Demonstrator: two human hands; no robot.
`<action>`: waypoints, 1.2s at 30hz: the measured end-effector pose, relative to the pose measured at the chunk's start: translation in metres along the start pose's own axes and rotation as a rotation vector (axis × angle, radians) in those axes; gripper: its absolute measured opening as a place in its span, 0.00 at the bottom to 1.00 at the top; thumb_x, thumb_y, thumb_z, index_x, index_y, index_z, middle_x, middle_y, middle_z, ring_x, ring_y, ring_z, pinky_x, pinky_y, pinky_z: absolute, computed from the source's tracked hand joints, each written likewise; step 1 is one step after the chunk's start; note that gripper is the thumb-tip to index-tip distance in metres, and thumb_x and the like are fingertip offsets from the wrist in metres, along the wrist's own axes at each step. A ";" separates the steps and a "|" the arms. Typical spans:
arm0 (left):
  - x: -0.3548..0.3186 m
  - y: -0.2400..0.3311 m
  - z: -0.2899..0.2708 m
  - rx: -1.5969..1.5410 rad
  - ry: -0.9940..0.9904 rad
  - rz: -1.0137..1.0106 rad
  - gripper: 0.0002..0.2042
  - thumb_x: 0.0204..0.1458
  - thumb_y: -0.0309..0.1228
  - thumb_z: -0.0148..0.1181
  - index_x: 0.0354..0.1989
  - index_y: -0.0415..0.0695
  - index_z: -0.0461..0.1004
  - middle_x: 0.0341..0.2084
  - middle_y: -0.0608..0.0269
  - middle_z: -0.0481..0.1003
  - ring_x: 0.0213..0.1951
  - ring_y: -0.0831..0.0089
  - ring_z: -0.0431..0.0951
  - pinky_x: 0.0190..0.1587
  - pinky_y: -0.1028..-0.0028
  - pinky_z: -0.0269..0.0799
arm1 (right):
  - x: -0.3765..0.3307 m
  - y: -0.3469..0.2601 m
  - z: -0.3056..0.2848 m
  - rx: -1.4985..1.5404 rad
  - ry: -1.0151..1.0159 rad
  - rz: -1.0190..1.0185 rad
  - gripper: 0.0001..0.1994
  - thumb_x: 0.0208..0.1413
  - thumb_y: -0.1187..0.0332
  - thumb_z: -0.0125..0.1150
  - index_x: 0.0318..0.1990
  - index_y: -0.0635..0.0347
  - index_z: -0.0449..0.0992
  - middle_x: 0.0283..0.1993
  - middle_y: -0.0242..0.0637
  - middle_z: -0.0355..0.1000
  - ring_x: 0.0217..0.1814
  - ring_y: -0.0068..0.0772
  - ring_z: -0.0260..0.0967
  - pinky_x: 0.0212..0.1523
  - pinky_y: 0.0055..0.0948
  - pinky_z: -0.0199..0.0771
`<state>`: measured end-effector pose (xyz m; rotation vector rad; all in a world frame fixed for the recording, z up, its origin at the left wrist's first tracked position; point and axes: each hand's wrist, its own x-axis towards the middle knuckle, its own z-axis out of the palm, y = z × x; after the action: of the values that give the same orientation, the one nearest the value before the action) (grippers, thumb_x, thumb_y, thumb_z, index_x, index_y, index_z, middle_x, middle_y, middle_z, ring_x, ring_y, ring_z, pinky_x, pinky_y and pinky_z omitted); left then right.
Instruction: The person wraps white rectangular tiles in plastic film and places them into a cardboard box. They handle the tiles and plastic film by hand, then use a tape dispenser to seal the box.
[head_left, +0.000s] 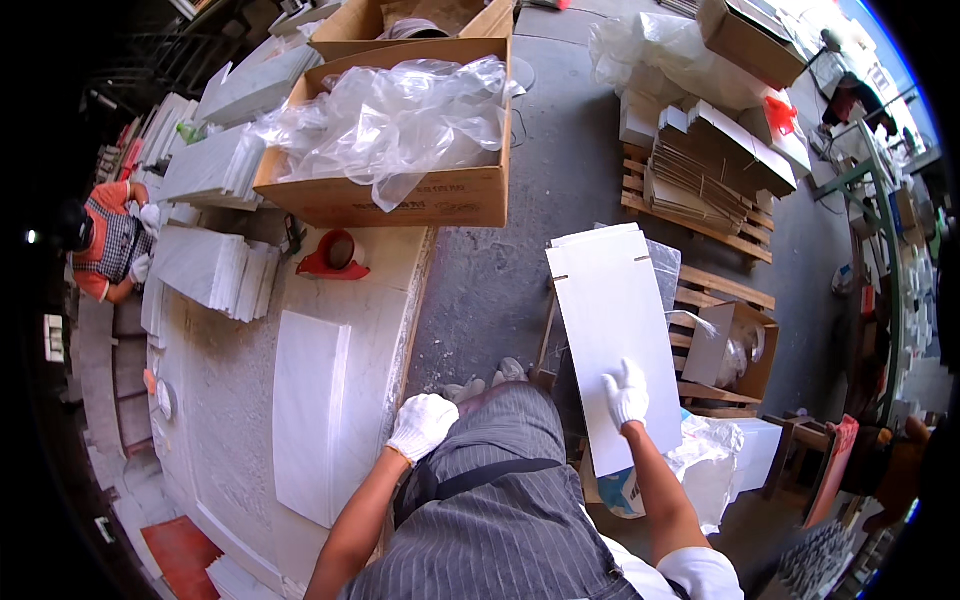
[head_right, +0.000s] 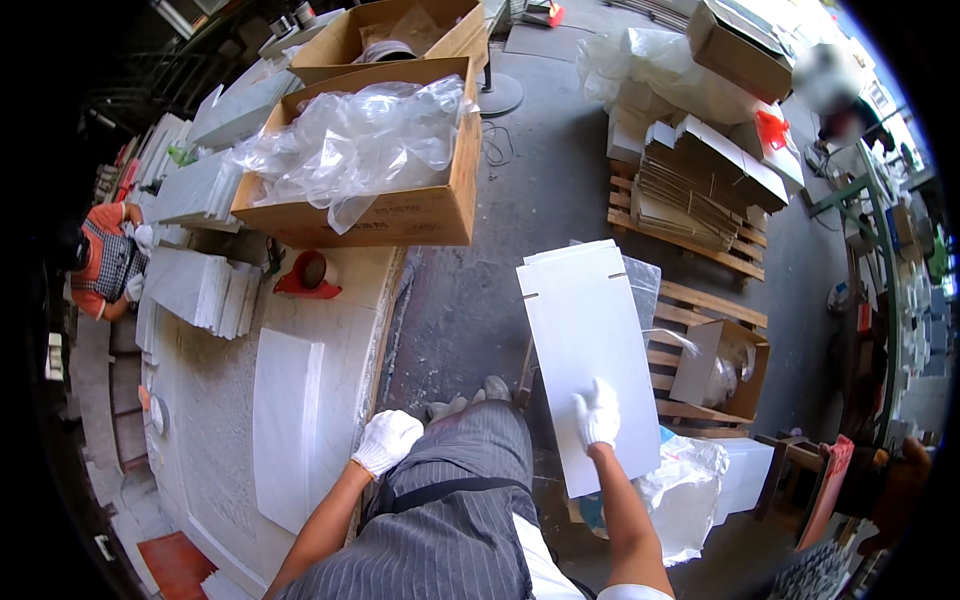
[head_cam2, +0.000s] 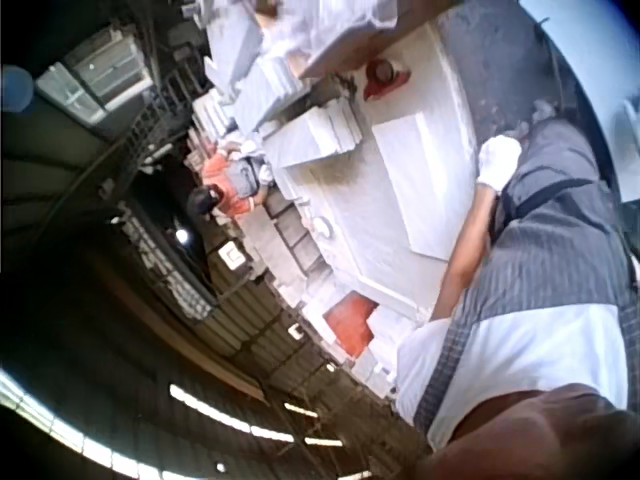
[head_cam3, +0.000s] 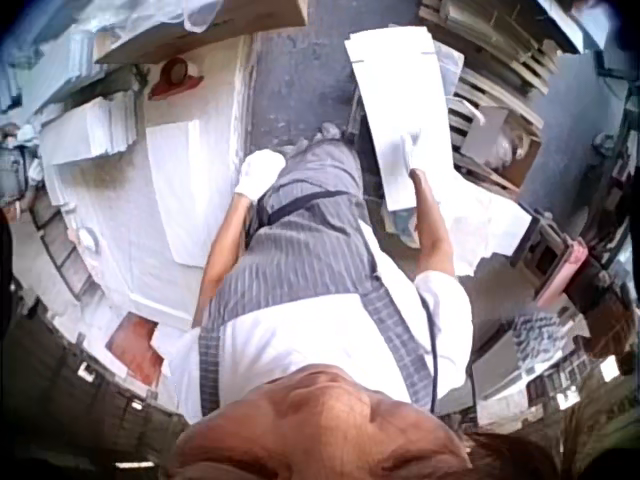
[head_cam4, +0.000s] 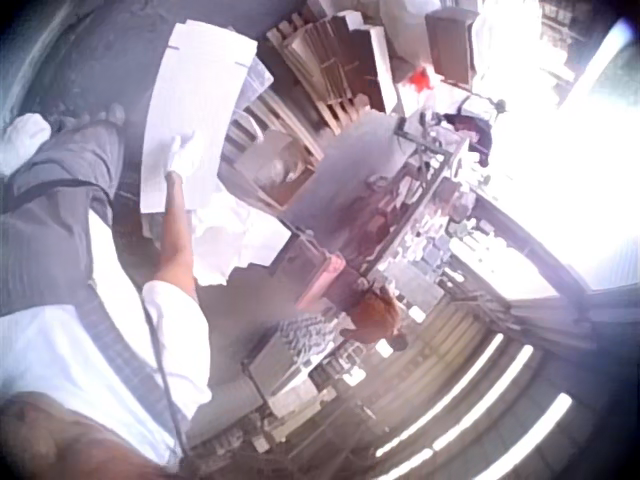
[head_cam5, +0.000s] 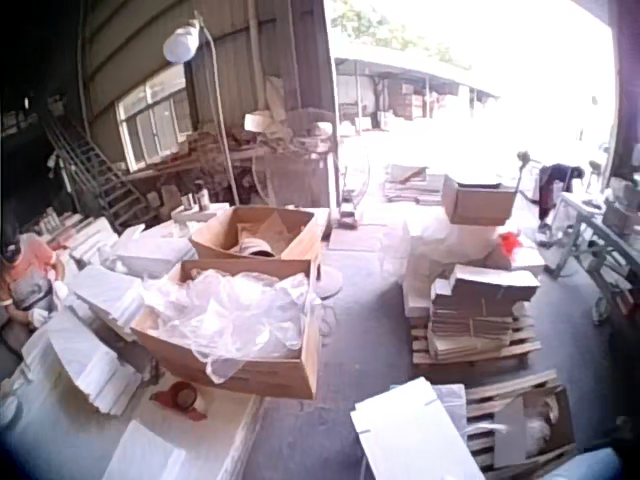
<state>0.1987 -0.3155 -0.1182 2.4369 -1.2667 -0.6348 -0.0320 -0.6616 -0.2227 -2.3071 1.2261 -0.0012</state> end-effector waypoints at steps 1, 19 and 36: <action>0.006 0.005 -0.004 -0.005 -0.045 -0.015 0.11 0.56 0.38 0.53 0.28 0.49 0.80 0.28 0.56 0.78 0.34 0.55 0.78 0.40 0.57 0.72 | 0.003 0.024 -0.001 -0.142 0.119 0.028 0.33 0.54 0.54 0.66 0.63 0.63 0.66 0.62 0.51 0.67 0.64 0.54 0.64 0.64 0.42 0.64; 0.083 0.074 0.062 -0.292 -0.625 -0.017 0.22 0.62 0.48 0.48 0.54 0.46 0.75 0.53 0.52 0.76 0.56 0.54 0.74 0.59 0.60 0.68 | 0.011 0.078 -0.038 -0.186 0.095 0.349 0.35 0.50 0.50 0.67 0.63 0.60 0.68 0.60 0.48 0.69 0.62 0.51 0.65 0.63 0.42 0.64; 0.123 0.131 0.144 -1.263 -0.753 -0.750 0.07 0.63 0.39 0.54 0.38 0.52 0.66 0.22 0.78 0.58 0.20 0.86 0.55 0.21 0.79 0.49 | -0.016 0.077 -0.031 -0.029 0.139 0.418 0.24 0.53 0.50 0.65 0.53 0.55 0.75 0.51 0.45 0.73 0.55 0.51 0.70 0.56 0.45 0.69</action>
<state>0.0960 -0.5010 -0.2082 1.4444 0.1419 -1.9014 -0.1080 -0.6981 -0.2266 -2.0600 1.7682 0.0042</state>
